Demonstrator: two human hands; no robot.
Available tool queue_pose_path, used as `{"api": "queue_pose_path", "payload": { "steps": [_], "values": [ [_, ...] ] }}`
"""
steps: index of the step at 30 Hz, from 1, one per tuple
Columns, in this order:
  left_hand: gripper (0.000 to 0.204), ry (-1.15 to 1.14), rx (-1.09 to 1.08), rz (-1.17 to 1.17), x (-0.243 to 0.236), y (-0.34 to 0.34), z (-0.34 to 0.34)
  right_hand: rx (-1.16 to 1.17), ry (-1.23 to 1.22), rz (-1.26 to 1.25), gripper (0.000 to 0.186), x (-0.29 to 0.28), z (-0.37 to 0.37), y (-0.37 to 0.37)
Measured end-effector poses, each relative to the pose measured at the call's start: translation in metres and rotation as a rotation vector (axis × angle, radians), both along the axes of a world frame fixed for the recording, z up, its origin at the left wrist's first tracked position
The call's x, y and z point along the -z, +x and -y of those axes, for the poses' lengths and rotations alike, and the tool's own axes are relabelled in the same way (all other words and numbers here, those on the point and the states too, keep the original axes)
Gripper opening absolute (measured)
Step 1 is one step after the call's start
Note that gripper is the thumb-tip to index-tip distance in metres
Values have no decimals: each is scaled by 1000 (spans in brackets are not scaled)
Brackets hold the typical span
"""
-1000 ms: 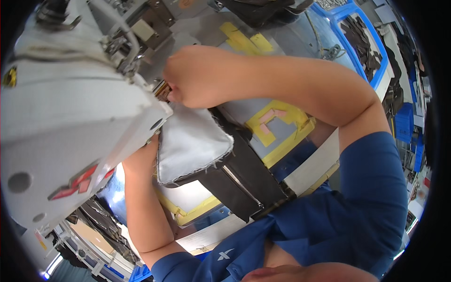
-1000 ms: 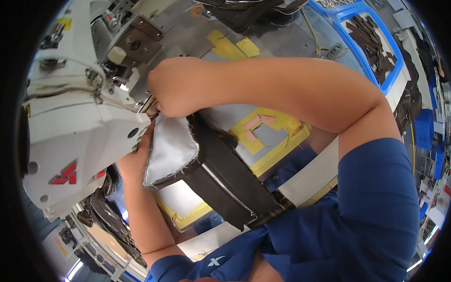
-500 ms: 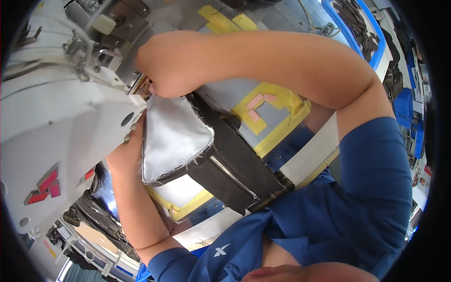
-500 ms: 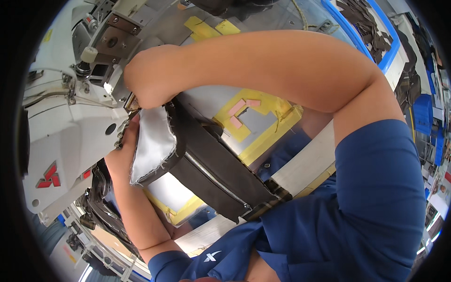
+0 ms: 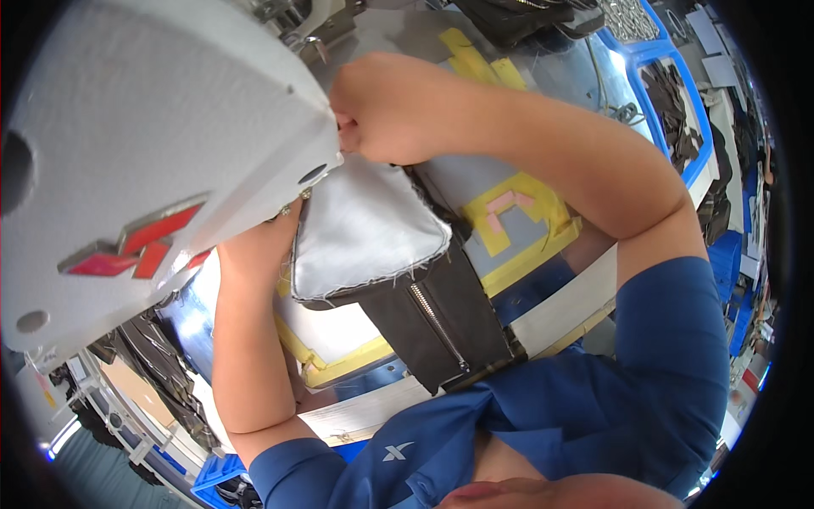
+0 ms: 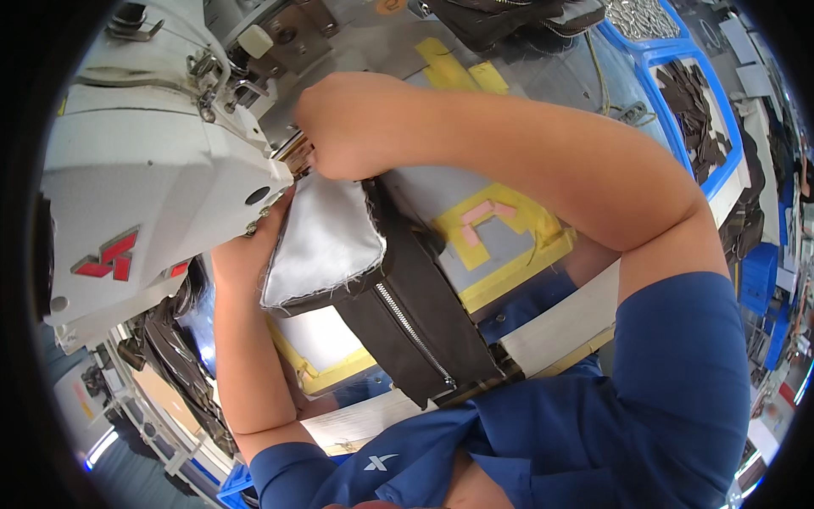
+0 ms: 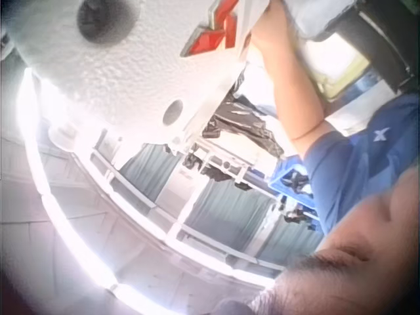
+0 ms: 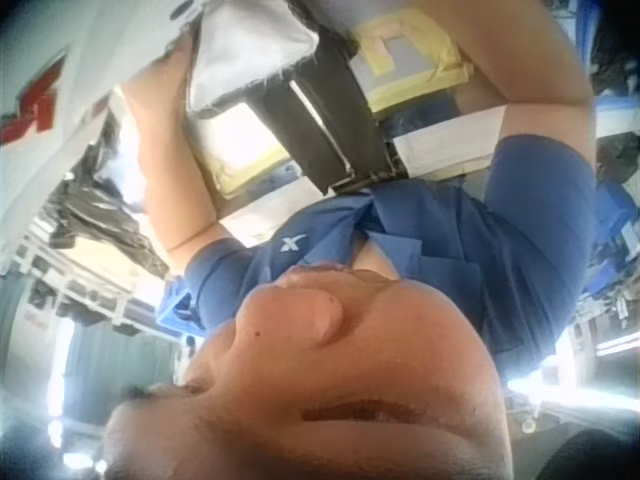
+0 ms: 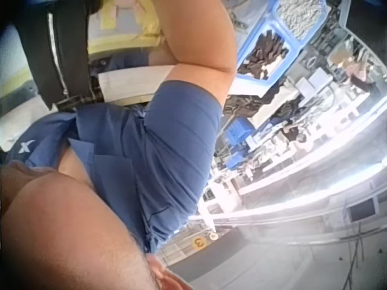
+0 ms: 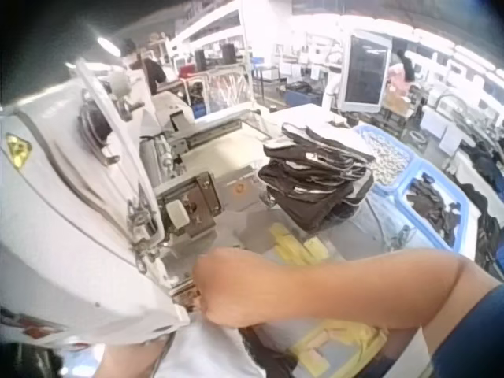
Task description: The person sews zippers onto small fabric pouches using a sewing machine. They repeatedly pick up a pouch, align the zipper, sew along the edge, trim threads, and place the finished pouch aside. The process is repeated for multiple pouches throughout the clip.
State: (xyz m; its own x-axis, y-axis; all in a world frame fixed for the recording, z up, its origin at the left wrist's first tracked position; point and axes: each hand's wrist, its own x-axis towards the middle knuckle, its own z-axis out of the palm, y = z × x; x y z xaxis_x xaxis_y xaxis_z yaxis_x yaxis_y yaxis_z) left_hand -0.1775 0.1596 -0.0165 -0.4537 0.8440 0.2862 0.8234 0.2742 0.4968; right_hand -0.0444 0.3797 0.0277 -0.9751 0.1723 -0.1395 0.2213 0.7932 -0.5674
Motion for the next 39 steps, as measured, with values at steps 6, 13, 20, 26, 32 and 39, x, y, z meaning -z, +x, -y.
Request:
{"api": "queue_pose_path", "payload": {
  "steps": [6, 13, 20, 26, 32, 39],
  "values": [
    [28, -61, -33, 232, -11, 5, -1, -2, 34, 51, 31, -2, -8, 3],
    [28, -69, 40, 220, -8, 0, 4, 0, 19, 45, 31, 2, -8, 3],
    [29, -34, 68, 204, -9, -2, 3, 13, 47, 21, 30, 6, -7, 4],
    [25, -22, 60, 198, -12, 3, 0, 38, 26, 28, 29, -6, -6, 9],
    [25, -7, 33, 141, -12, 4, -3, 53, 52, -28, 29, 5, -4, 9],
    [27, -24, -23, 180, -13, 9, -5, 67, 35, -12, 30, 0, -5, 12]
  ]
}}
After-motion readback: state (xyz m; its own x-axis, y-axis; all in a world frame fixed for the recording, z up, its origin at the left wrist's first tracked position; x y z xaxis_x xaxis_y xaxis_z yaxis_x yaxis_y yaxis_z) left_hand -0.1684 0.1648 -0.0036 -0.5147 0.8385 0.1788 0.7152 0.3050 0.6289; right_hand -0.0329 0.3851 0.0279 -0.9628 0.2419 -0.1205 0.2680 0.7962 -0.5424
